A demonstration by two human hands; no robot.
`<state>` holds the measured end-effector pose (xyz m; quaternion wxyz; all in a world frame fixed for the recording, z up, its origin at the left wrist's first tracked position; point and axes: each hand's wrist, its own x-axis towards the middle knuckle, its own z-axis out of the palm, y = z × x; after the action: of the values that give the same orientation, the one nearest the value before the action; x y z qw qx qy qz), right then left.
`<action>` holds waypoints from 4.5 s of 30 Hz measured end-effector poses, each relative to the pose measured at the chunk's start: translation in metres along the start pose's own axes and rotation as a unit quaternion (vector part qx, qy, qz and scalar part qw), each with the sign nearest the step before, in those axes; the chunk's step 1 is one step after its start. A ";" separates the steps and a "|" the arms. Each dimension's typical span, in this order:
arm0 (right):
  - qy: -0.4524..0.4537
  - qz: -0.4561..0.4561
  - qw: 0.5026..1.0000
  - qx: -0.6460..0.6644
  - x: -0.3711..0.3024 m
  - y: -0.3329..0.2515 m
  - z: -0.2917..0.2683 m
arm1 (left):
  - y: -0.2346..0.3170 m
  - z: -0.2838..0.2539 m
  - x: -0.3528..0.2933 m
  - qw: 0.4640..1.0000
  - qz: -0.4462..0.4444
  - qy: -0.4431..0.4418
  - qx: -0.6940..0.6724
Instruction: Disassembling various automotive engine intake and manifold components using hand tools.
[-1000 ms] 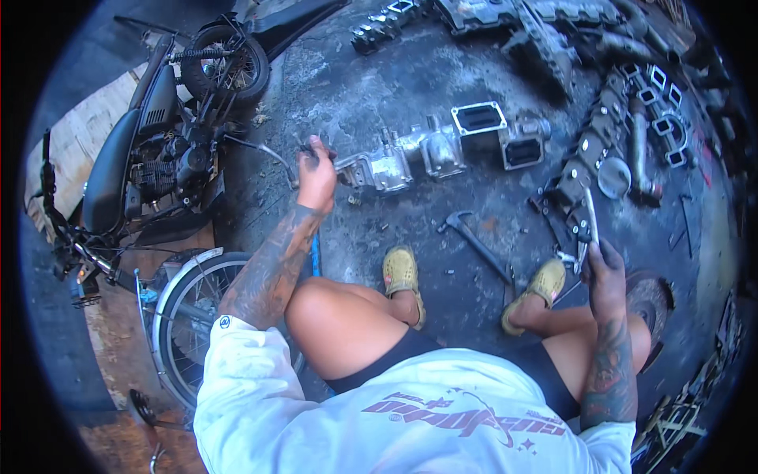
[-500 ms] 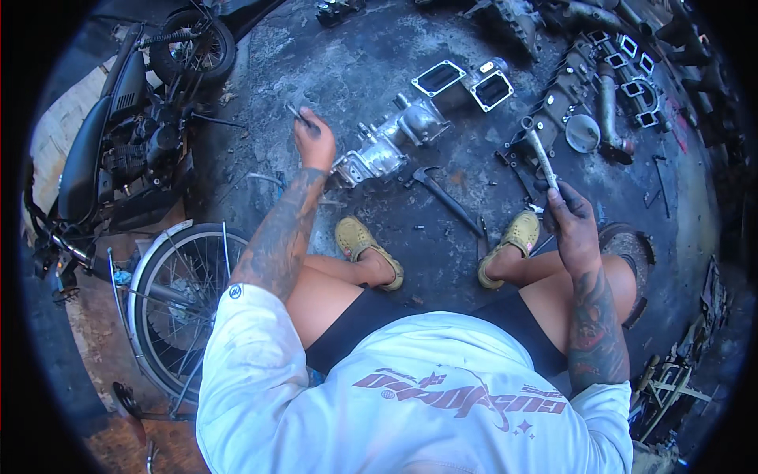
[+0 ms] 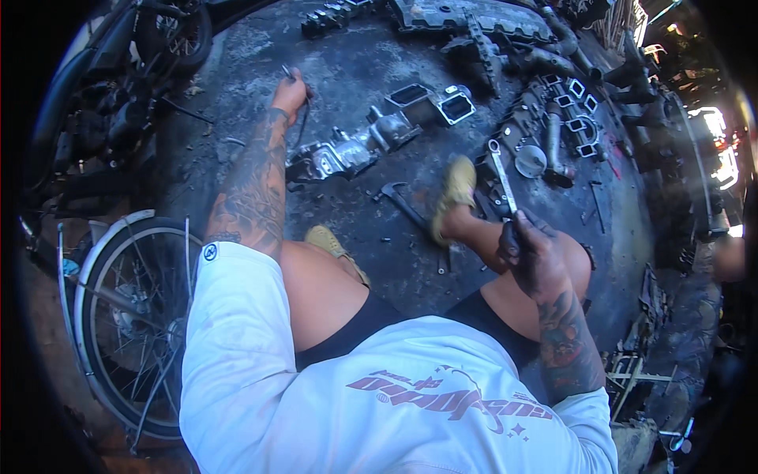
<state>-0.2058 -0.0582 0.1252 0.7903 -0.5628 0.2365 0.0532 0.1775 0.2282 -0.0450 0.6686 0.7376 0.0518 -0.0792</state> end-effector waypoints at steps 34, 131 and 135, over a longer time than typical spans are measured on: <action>-0.267 0.113 0.887 -0.360 0.285 0.206 0.144 | 0.015 -0.029 -0.020 0.980 0.080 -0.073 0.166; -0.486 -0.158 0.342 -0.789 0.270 0.074 0.116 | -0.069 -0.102 -0.052 0.824 0.102 -0.091 0.550; -0.340 -0.172 0.448 -0.809 0.270 0.075 0.104 | -0.076 -0.100 -0.060 0.839 0.128 -0.037 0.528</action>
<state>0.0386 0.0150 -0.0298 -0.0115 -0.9137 -0.3027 0.2711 0.1100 0.3369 -0.0987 0.1831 0.9754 -0.1178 -0.0356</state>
